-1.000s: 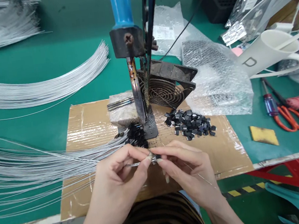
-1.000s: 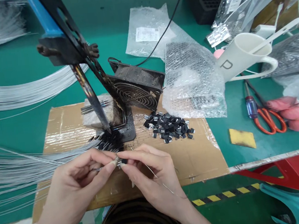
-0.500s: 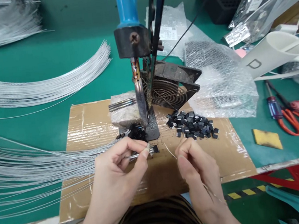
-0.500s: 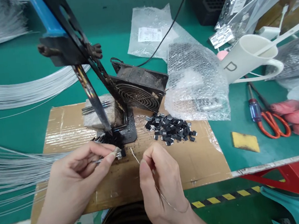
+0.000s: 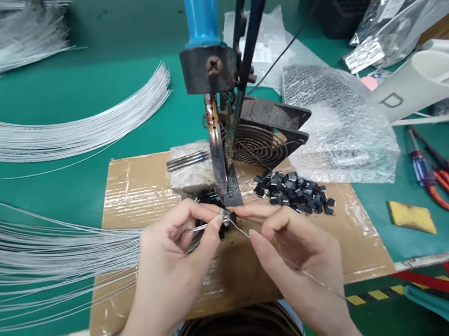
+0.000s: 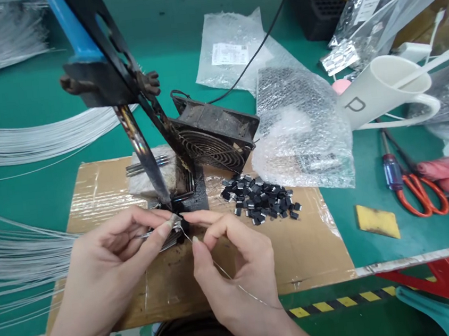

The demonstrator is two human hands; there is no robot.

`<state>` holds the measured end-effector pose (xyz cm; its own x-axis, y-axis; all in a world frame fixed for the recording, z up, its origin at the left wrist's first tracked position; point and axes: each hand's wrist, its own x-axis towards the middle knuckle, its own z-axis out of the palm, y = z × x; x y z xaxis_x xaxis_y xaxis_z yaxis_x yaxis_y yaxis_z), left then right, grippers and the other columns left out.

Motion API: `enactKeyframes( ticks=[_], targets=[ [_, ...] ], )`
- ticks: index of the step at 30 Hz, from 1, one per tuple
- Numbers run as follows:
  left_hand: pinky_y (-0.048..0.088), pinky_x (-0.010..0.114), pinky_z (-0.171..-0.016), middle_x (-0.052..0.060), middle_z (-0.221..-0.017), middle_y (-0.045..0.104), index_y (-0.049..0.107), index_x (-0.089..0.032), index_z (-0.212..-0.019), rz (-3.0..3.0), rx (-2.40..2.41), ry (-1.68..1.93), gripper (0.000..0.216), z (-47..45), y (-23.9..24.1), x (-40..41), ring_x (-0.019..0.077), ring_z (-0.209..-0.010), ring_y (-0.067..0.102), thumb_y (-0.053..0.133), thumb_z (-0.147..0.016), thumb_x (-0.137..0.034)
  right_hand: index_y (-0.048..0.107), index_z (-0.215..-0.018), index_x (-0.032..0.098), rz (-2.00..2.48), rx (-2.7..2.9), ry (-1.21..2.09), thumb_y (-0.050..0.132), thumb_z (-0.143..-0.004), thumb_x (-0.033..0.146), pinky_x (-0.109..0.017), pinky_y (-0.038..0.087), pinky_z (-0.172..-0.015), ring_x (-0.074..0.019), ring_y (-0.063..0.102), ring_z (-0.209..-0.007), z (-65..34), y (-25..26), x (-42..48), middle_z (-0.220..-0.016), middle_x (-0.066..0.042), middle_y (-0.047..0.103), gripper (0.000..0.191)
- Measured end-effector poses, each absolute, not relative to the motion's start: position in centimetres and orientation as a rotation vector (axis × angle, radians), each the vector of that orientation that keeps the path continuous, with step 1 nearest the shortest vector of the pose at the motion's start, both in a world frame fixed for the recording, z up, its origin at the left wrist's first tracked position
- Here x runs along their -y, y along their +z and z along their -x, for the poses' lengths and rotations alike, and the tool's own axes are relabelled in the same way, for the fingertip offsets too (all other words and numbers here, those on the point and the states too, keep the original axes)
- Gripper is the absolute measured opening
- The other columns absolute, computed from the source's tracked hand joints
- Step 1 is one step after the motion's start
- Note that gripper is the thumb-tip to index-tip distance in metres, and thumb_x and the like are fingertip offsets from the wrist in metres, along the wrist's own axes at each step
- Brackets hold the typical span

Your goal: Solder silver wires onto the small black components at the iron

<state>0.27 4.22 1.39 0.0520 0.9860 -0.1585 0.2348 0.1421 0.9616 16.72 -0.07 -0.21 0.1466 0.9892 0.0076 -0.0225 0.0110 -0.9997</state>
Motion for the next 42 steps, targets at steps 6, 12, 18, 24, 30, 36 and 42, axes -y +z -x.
enactKeyframes(
  ticks=[6, 12, 18, 24, 30, 36, 42],
  targets=[
    [0.056, 0.016, -0.069, -0.001, -0.088, 0.080, 0.074, -0.021, -0.079, -1.321, -1.406, 0.931, 0.011, -0.3, 1.6, -4.7, 0.0113, -0.078, 0.075, 0.073, -0.088, -0.016, 0.061, -0.078, 0.023, 1.250, 1.055, 1.082, 0.068, -0.092, 0.009, -0.031, 0.061, -0.100, -0.0201, 0.078, -0.114, -16.4, -0.1, -0.7, -0.116, -0.004, 0.083, 0.022],
    [0.056, 0.014, -0.071, -0.003, -0.086, 0.079, 0.074, -0.021, -0.079, -1.333, -1.411, 0.933, 0.010, -0.4, 1.7, -5.0, 0.0098, -0.077, 0.074, 0.073, -0.087, -0.015, 0.062, -0.076, 0.023, 1.237, 1.050, 1.084, 0.068, -0.092, 0.010, -0.038, 0.060, -0.103, -0.0241, 0.077, -0.114, -16.3, -0.2, -1.2, -0.116, -0.007, 0.083, 0.021],
    [0.054, 0.013, -0.068, -0.003, -0.085, 0.079, 0.074, -0.022, -0.078, -1.302, -1.438, 0.940, 0.010, -0.6, 2.1, -5.1, 0.0097, -0.076, 0.073, 0.076, -0.086, -0.016, 0.062, -0.076, 0.024, 1.237, 0.944, 1.183, 0.069, -0.094, 0.013, -0.036, 0.057, -0.107, -0.0232, 0.076, -0.117, -16.1, 0.3, -1.2, -0.118, -0.006, 0.082, 0.022],
    [0.053, 0.011, -0.069, -0.004, -0.080, 0.077, 0.075, -0.023, -0.077, -1.312, -1.428, 0.955, 0.012, -0.7, 2.2, -5.5, 0.0082, -0.074, 0.072, 0.076, -0.084, -0.013, 0.063, -0.078, 0.024, 1.205, 0.923, 1.197, 0.070, -0.093, 0.010, -0.035, 0.056, -0.107, -0.0227, 0.076, -0.118, -16.1, 0.2, -1.4, -0.121, -0.005, 0.081, 0.021],
    [0.052, 0.009, -0.065, -0.005, -0.074, 0.074, 0.075, -0.023, -0.075, -1.325, -1.462, 0.967, 0.013, -0.6, 2.4, -5.8, 0.0066, -0.068, 0.069, 0.076, -0.082, -0.013, 0.063, -0.078, 0.024, 1.181, 0.934, 1.185, 0.069, -0.093, 0.008, -0.033, 0.055, -0.107, -0.0206, 0.076, -0.117, -16.0, 0.0, -1.6, -0.121, -0.002, 0.081, 0.023],
    [0.054, 0.010, -0.066, -0.004, -0.077, 0.076, 0.075, -0.023, -0.074, -1.300, -1.466, 1.004, 0.012, -0.7, 2.5, -5.9, 0.0076, -0.070, 0.071, 0.078, -0.081, -0.013, 0.064, -0.078, 0.024, 1.176, 0.938, 1.178, 0.069, -0.094, 0.009, -0.032, 0.056, -0.106, -0.0197, 0.076, -0.117, -16.0, 0.1, -2.0, -0.119, -0.002, 0.082, 0.022],
    [0.054, 0.009, -0.067, -0.005, -0.077, 0.075, 0.075, -0.023, -0.074, -1.324, -1.460, 1.015, 0.013, -0.6, 2.3, -6.0, 0.0064, -0.070, 0.072, 0.078, -0.082, -0.013, 0.064, -0.077, 0.023, 1.172, 0.933, 1.180, 0.070, -0.093, 0.009, -0.035, 0.057, -0.106, -0.0217, 0.077, -0.116, -15.9, 0.2, -2.1, -0.120, -0.004, 0.082, 0.022]
  ],
)
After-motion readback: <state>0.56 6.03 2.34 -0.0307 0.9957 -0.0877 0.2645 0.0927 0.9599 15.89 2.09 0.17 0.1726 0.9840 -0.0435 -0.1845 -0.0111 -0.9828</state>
